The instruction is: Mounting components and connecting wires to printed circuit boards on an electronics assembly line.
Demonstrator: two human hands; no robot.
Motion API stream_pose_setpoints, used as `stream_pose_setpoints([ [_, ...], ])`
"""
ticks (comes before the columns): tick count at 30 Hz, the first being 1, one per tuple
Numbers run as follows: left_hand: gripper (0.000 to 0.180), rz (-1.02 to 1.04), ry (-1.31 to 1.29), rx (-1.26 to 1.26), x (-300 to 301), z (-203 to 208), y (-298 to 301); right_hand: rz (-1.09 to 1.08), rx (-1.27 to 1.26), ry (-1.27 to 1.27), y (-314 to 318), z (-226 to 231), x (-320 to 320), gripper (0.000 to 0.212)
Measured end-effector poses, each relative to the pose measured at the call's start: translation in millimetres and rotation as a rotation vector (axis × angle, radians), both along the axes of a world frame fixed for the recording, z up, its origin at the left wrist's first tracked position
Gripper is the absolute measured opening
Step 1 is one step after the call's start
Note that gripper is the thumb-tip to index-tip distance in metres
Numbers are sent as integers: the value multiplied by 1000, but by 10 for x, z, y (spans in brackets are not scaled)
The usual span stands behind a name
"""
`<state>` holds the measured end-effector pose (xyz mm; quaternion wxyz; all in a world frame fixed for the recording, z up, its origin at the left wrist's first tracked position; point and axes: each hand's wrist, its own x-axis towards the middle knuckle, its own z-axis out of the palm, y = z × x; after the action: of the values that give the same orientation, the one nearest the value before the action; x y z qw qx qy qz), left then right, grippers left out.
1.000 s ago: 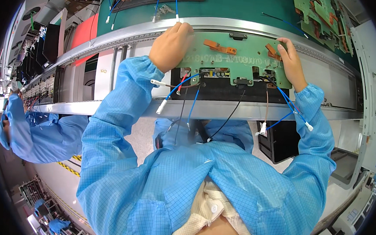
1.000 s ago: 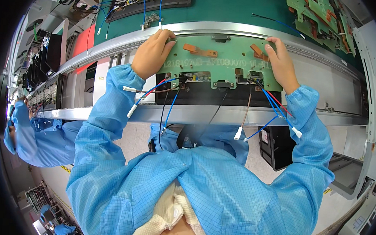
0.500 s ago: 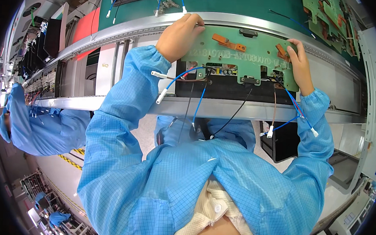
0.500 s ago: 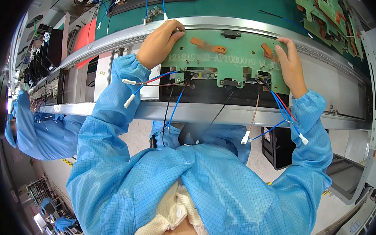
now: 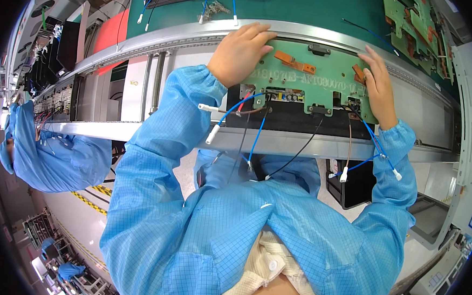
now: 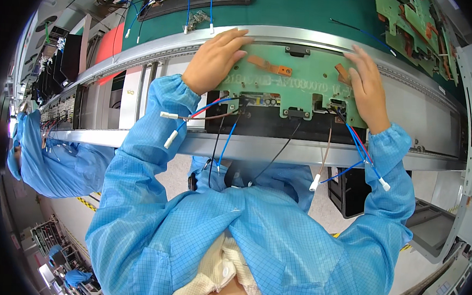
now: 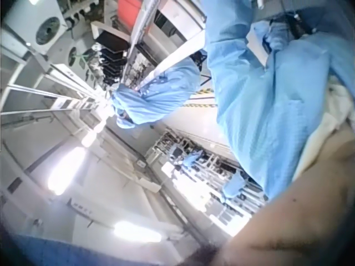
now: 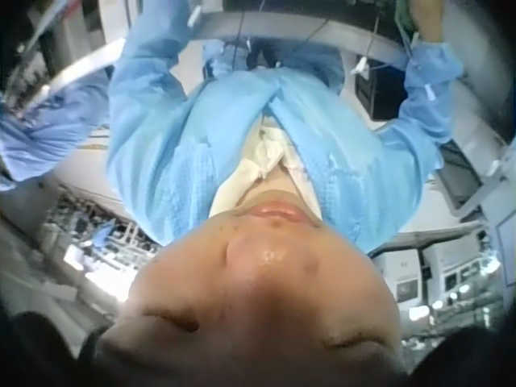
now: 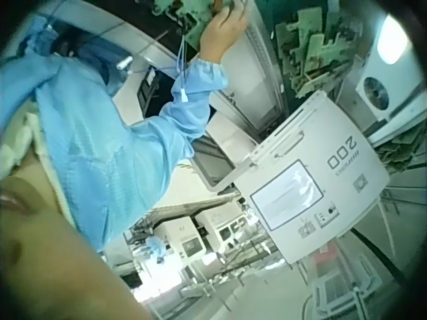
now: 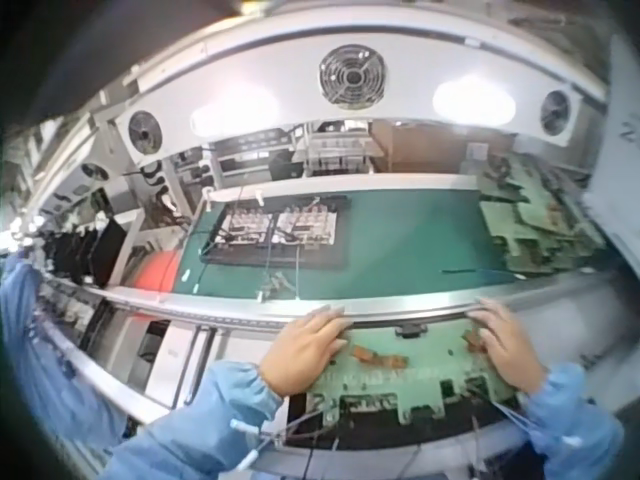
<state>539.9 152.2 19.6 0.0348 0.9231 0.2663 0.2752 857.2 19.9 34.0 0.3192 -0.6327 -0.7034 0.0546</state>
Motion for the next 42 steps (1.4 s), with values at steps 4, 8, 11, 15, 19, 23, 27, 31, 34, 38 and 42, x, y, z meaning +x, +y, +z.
stream_pose_setpoints([
  [4, 40, -33, 208, -114, 71, 166, -20, 72, -66, 2, -51, 195, 35, 39],
  [8, 40, -34, 201, -75, 100, 313, -78, 61, -30, 48, -134, 332, 17, 39],
  [11, 41, -45, 192, -103, 96, 392, -173, 51, -78, 27, -204, 447, 9, 40],
  [15, 41, -27, 157, -6, 110, 486, -294, 16, -78, 15, -343, 556, -53, 39],
  [19, 40, -34, 153, -30, 94, 480, -369, -23, -66, -24, -450, 521, -72, 38],
  [23, 42, -37, 210, -49, 146, 479, -322, -28, -2, 34, -367, 441, -26, 33],
  [27, 42, -45, 234, -61, 134, 310, -238, 6, -46, 13, -304, 304, 25, 35],
  [31, 42, -73, 304, -138, 209, 180, -158, 33, -73, 38, -223, 139, 142, 35],
  [34, 42, -37, 353, -121, 283, 288, -59, 63, -71, 160, -108, 140, 214, 34],
  [38, 42, 26, 353, -103, 467, 309, -63, 56, -75, 144, -80, 155, 275, 35],
  [42, 43, -3, 318, -101, 485, 357, -155, 66, -86, 134, -202, 261, 261, 38],
])
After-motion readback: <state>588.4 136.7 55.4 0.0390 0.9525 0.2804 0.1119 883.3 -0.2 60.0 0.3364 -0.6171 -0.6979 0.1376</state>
